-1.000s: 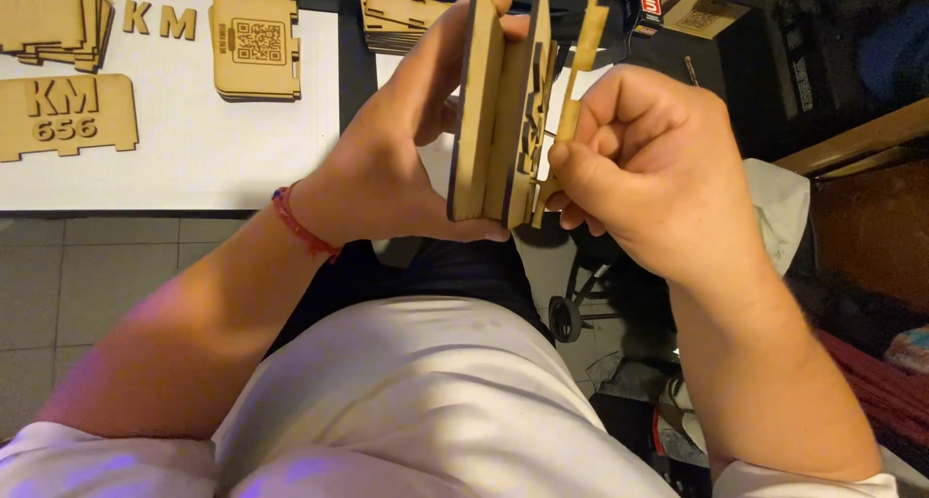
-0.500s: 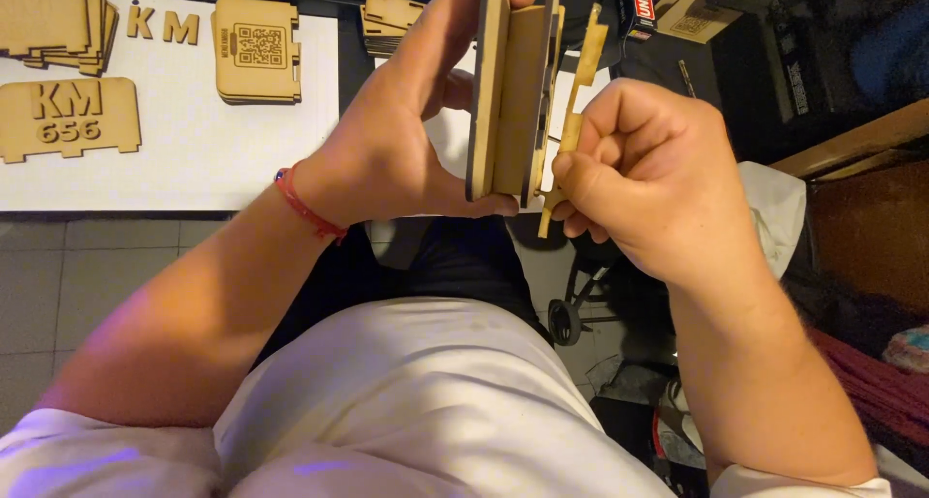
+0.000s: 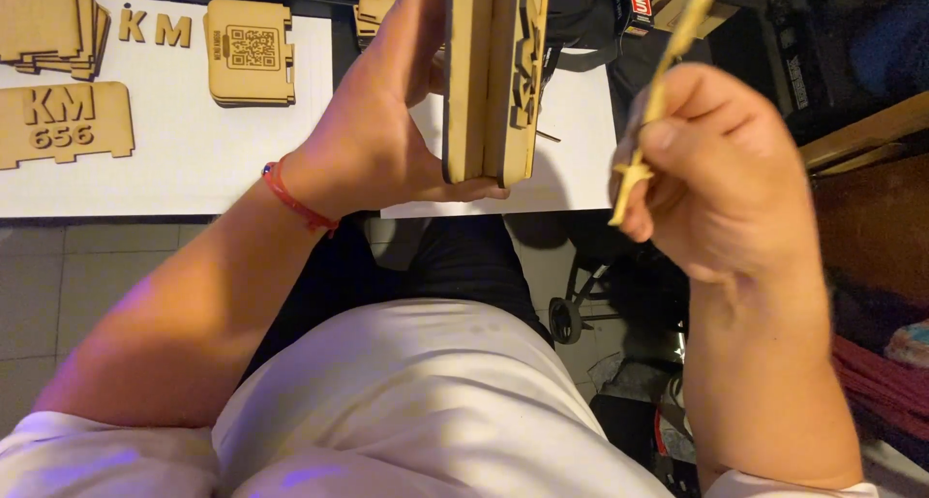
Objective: Assembling laser-cut wooden box components by fitting interlocking tabs and slots together at a workbench.
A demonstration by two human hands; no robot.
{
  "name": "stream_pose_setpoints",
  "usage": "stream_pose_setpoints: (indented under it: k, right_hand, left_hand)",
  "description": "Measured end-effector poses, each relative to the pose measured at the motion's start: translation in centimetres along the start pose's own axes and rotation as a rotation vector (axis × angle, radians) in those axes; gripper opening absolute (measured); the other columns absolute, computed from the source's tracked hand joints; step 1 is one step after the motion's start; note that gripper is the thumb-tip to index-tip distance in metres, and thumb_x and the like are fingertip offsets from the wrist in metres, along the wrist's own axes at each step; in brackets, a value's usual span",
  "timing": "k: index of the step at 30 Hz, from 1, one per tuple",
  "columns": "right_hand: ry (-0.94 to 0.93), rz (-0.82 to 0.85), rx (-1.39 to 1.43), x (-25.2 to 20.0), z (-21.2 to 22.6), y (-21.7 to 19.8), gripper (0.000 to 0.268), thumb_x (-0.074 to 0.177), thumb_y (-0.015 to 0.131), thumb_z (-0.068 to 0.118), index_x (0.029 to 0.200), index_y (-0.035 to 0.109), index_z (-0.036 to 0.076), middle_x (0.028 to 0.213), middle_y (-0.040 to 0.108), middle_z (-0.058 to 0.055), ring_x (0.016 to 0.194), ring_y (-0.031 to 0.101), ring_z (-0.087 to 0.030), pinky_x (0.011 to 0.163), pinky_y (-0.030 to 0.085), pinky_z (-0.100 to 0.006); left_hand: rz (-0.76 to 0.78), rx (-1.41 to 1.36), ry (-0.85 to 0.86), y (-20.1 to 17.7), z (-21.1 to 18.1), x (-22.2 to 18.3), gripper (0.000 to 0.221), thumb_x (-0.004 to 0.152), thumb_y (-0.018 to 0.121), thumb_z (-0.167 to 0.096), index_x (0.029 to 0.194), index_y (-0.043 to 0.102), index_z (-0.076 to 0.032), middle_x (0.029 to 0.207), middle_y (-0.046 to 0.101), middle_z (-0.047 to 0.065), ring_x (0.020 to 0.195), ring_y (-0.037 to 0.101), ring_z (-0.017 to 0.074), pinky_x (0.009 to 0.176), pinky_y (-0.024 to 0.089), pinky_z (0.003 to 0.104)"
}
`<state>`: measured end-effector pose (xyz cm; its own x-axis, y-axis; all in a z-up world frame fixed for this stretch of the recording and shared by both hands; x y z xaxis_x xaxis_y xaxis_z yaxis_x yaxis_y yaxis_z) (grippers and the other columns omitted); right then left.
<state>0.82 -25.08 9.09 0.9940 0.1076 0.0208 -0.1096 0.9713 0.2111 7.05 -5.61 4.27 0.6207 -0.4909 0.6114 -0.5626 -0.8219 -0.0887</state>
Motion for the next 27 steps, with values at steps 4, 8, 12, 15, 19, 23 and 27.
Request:
stream_pose_setpoints:
  k: [4,8,12,15,19,23,27]
  right_hand:
    - [-0.087,0.001,-0.005,-0.2,1.3,-0.9,0.014,0.087,0.068,0.010,0.095,0.058,0.004,0.069,0.061,-0.018,0.045,0.060,-0.022,0.037,0.047,-0.025]
    - [-0.102,-0.025,0.040,-0.5,1.9,-2.1,0.015,0.087,0.069,0.006,0.094,0.057,0.001,0.073,0.064,-0.019,0.048,0.063,-0.024,0.039,0.052,-0.027]
    - [-0.077,-0.008,0.037,-0.2,1.2,-2.8,0.017,0.087,0.070,0.010,0.091,0.057,0.000,0.075,0.066,-0.015,0.049,0.064,-0.023,0.042,0.054,-0.027]
    - [-0.103,-0.087,-0.093,0.2,0.8,-4.5,0.015,0.087,0.071,0.011,0.091,0.057,0.006,0.071,0.065,-0.017,0.054,0.065,-0.019,0.042,0.051,-0.022]
    - [-0.045,-0.364,-0.251,2.0,-5.1,-11.4,0.009,0.088,0.069,0.005,0.083,0.062,0.007,0.067,0.062,-0.010,0.050,0.060,-0.015,0.041,0.049,-0.020]
    - [0.219,-0.431,-0.267,3.0,-12.2,-13.5,0.011,0.091,0.068,0.006,0.081,0.065,0.003,0.066,0.063,-0.009,0.049,0.059,-0.013,0.042,0.047,-0.023]
    - [0.346,-0.434,-0.267,3.6,-14.8,-12.0,0.019,0.091,0.068,0.011,0.075,0.065,0.002,0.059,0.063,-0.013,0.045,0.054,-0.014,0.043,0.045,-0.023]
  left_hand:
    - [-0.003,-0.031,-0.019,0.1,-0.3,0.0,0.114,0.075,0.100,-0.018,0.155,0.020,-0.013,0.158,0.042,0.008,0.149,0.047,0.0198,0.115,0.057,0.036]
    - [-0.035,0.029,-0.076,0.4,-0.9,1.0,0.121,0.064,0.098,-0.017,0.154,0.017,-0.008,0.160,0.033,0.013,0.153,0.036,0.0251,0.128,0.037,0.040]
    - [-0.041,0.142,-0.113,0.1,-1.0,0.7,0.118,0.065,0.090,-0.032,0.155,0.017,-0.009,0.161,0.031,0.011,0.152,0.036,0.0258,0.126,0.034,0.041]
    - [-0.040,0.112,-0.128,0.0,-1.5,0.6,0.114,0.065,0.089,-0.030,0.153,0.019,-0.007,0.153,0.038,0.011,0.145,0.042,0.0239,0.123,0.036,0.040]
    - [-0.077,0.136,-0.169,-1.5,0.6,-1.9,0.125,0.063,0.092,-0.025,0.156,0.012,-0.002,0.164,0.026,0.013,0.154,0.032,0.0268,0.131,0.027,0.041]
    - [-0.100,0.432,-0.064,-2.2,1.6,-3.7,0.112,0.063,0.092,-0.036,0.145,0.028,0.004,0.146,0.036,0.022,0.142,0.036,0.0387,0.126,0.026,0.047]
    - [-0.143,0.127,-0.301,-1.5,3.8,-4.1,0.100,0.058,0.091,-0.022,0.137,0.034,0.000,0.130,0.050,0.012,0.127,0.051,0.0248,0.112,0.044,0.039]
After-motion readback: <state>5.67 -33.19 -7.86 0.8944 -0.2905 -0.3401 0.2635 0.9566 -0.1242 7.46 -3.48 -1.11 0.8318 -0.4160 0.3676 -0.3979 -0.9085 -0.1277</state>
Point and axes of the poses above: each hand's wrist, its own x-axis towards the middle knuckle, its own y-axis out of the palm, z = x × y, the point moved 7 cm from there along x, towards the middle knuckle
